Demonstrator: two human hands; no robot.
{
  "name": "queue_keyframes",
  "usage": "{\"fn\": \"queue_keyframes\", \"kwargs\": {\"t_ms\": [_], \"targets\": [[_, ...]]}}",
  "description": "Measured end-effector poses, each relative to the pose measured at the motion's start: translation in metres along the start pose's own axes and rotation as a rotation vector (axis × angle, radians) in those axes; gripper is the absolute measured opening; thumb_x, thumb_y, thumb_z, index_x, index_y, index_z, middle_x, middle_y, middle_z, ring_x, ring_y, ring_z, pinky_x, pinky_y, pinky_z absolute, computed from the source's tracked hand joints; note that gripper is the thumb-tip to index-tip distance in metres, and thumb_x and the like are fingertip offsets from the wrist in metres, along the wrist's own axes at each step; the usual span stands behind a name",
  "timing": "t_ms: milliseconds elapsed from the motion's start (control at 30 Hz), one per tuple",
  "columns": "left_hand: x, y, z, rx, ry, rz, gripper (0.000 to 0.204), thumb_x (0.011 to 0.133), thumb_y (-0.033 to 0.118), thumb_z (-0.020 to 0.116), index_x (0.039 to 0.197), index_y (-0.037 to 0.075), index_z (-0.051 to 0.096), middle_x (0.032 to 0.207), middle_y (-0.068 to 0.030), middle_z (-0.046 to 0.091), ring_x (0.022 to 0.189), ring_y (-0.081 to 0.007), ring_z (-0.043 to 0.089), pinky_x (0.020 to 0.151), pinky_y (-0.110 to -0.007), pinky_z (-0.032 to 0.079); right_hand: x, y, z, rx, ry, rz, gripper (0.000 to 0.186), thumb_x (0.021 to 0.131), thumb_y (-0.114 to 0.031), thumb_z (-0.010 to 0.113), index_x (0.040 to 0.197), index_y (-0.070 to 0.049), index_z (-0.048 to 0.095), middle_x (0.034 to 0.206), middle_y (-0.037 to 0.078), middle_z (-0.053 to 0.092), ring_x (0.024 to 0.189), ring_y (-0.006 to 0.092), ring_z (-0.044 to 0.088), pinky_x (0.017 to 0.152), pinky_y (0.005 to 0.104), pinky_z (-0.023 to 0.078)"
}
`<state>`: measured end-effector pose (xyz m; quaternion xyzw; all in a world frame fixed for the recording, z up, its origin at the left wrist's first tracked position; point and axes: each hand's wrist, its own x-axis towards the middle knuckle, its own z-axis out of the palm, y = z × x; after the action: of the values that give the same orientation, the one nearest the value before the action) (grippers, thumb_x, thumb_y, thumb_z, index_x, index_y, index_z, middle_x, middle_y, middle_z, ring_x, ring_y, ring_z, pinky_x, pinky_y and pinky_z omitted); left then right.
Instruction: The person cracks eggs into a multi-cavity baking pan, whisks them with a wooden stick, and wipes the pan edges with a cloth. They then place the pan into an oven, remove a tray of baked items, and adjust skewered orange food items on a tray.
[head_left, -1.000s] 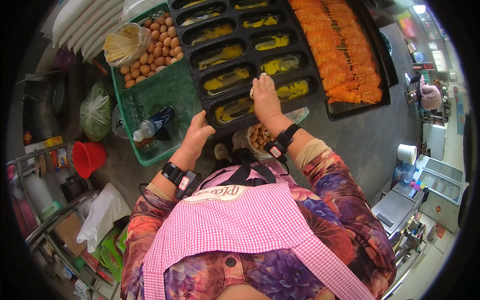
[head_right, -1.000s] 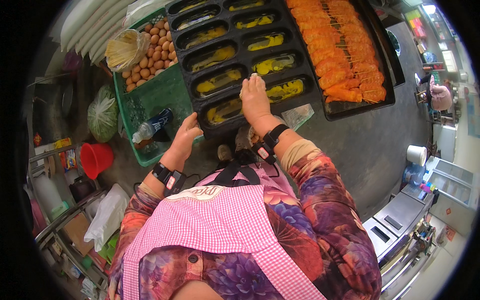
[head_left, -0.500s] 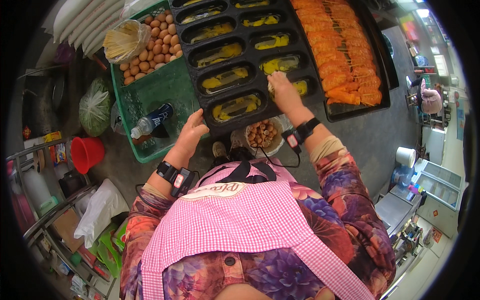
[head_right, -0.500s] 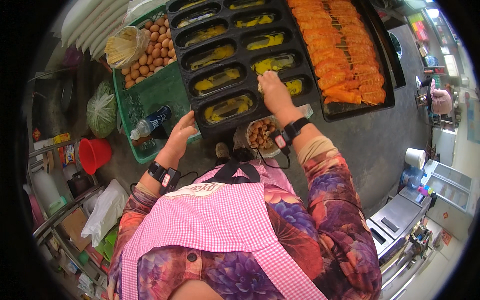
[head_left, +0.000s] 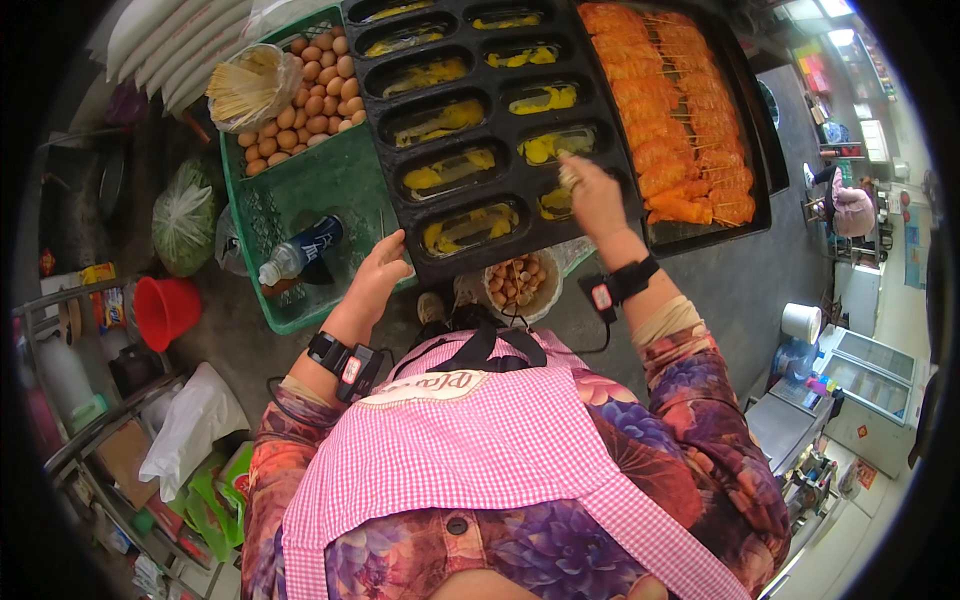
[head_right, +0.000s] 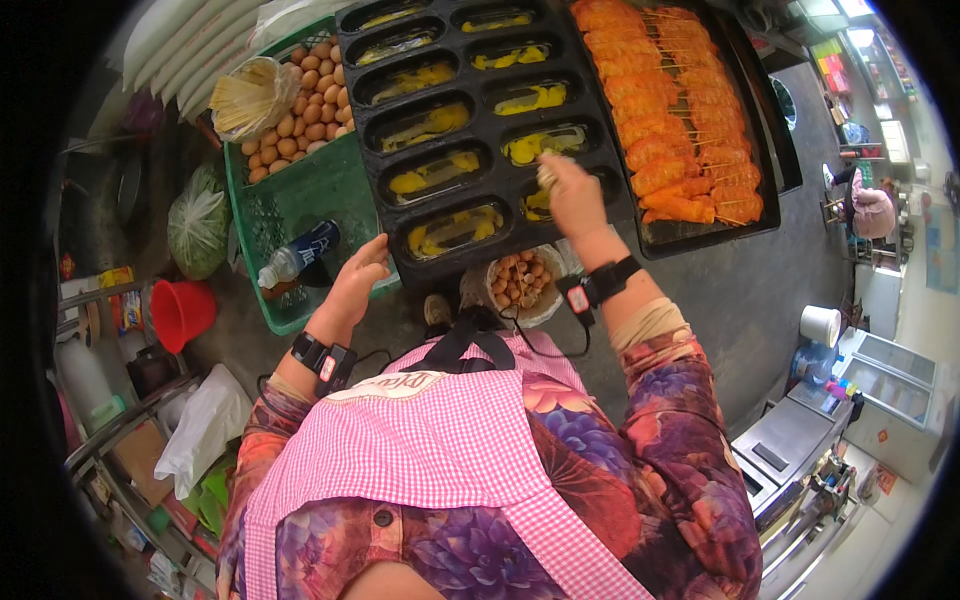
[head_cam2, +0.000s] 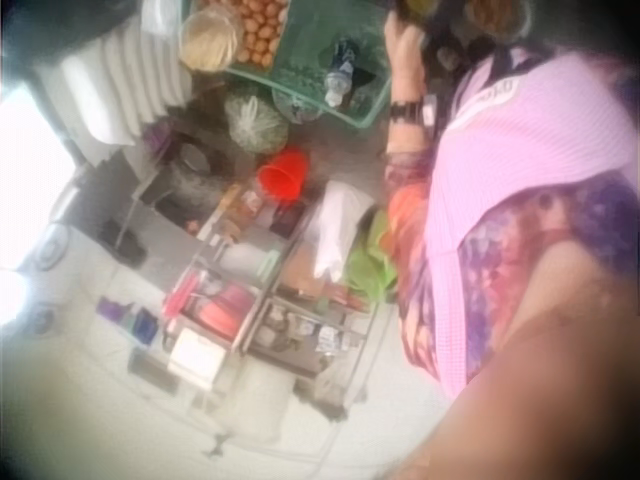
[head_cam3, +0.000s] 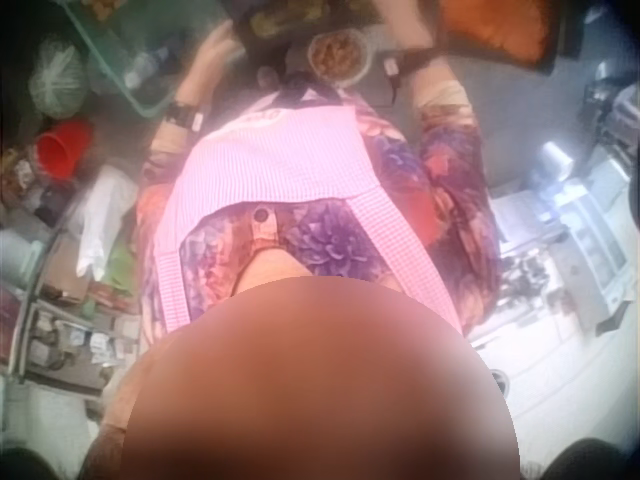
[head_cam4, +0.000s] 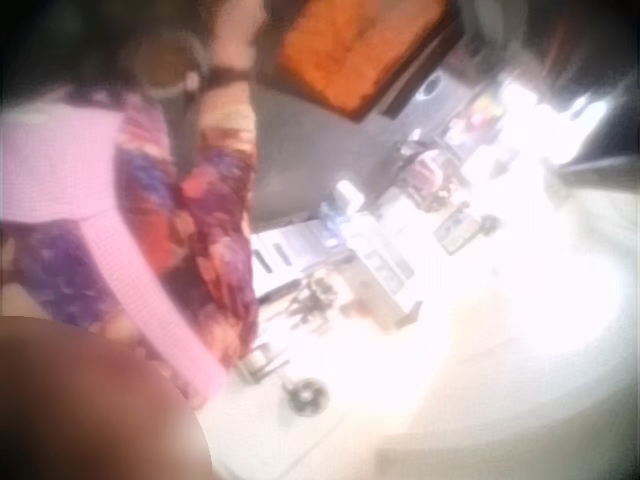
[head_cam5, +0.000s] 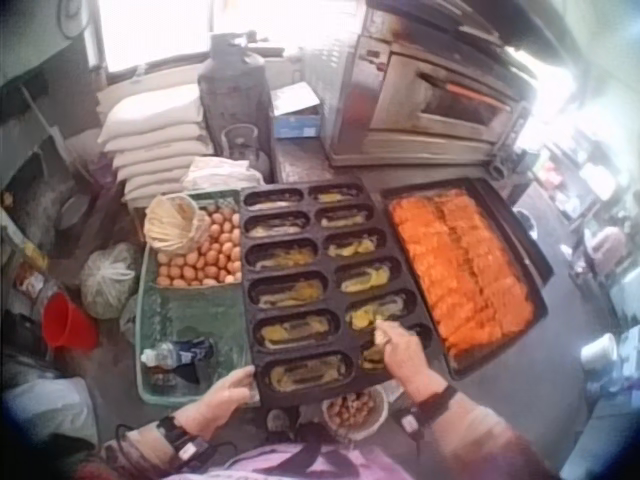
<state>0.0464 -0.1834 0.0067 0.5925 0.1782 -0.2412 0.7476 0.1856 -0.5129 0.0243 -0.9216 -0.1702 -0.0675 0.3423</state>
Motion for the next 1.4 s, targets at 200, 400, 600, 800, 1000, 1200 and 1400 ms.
{"fn": "queue_keyframes", "kwargs": {"t_ms": [200,400,600,800,1000,1200,1400], "targets": [[0.001,0.005,0.0,-0.06,0.07,0.009,0.073,0.075,0.008,0.049,0.142,-0.007,0.026,0.145,-0.0225,0.031,0.137,-0.0327,0.029,0.109,-0.037,0.025,0.065,0.039,0.0,-0.195,0.064,0.028,0.032,0.086,0.0,0.046,0.115,-0.005,0.061,0.114,0.019,0.061,0.1,0.035,0.06,0.084,0.0415,0.051],[0.004,0.015,0.0,-0.008,0.064,-0.004,0.075,0.075,0.01,0.051,0.143,-0.006,0.025,0.145,-0.0199,0.033,0.132,-0.031,0.034,0.106,-0.036,0.029,0.099,0.053,0.051,-0.557,-0.091,0.058,0.037,0.076,0.003,0.047,0.112,0.007,0.051,0.107,0.025,0.054,0.107,0.0419,0.048,0.094,0.0448,0.039],[0.006,0.024,-0.002,0.048,0.029,-0.058,0.077,0.073,0.014,0.052,0.143,-0.006,0.025,0.144,-0.0191,0.035,0.13,-0.0305,0.037,0.105,-0.037,0.03,0.074,-0.016,0.127,-0.564,-0.035,-0.141,0.04,0.083,-0.008,0.05,0.12,0.006,0.05,0.116,0.025,0.051,0.117,0.0404,0.045,0.102,0.0474,0.032],[0.008,0.025,-0.004,0.045,-0.015,-0.059,0.08,0.071,0.014,0.053,0.143,-0.006,0.025,0.143,-0.0195,0.036,0.13,-0.0302,0.037,0.104,-0.036,0.031,0.049,-0.089,0.179,-0.415,-0.064,-0.345,0.041,0.084,-0.015,0.051,0.119,0.006,0.051,0.123,0.027,0.05,0.12,0.0417,0.044,0.103,0.0509,0.033],[0.008,0.019,-0.014,0.018,-0.056,-0.015,0.075,0.074,0.012,0.051,0.142,-0.007,0.026,0.142,-0.0188,0.038,0.13,-0.0291,0.038,0.105,-0.035,0.031,0.054,-0.128,0.18,0.3,-0.3,-0.108,0.037,0.084,-0.002,0.046,0.12,0.001,0.053,0.111,0.021,0.059,0.102,0.0328,0.058,0.091,0.0397,0.045],[0.006,0.033,-0.021,-0.224,0.099,0.123,0.058,0.087,0.011,0.047,0.14,-0.006,0.031,0.14,-0.0175,0.041,0.13,-0.0258,0.039,0.107,-0.037,0.03,0.081,-0.122,0.116,1.568,-0.836,0.517,0.027,0.09,0.002,0.04,0.113,0.003,0.055,0.103,0.014,0.064,0.092,0.0229,0.063,0.08,0.0325,0.052],[0.014,0.064,-0.008,-0.449,0.043,0.201,0.05,0.092,0.008,0.048,0.138,-0.005,0.035,0.135,-0.0147,0.046,0.127,-0.0215,0.043,0.105,-0.034,0.034,0.077,-0.129,0.107,1.513,-0.865,0.647,0.024,0.088,0.003,0.045,0.108,0.003,0.059,0.101,0.013,0.065,0.087,0.0202,0.065,0.075,0.0308,0.054]]}}
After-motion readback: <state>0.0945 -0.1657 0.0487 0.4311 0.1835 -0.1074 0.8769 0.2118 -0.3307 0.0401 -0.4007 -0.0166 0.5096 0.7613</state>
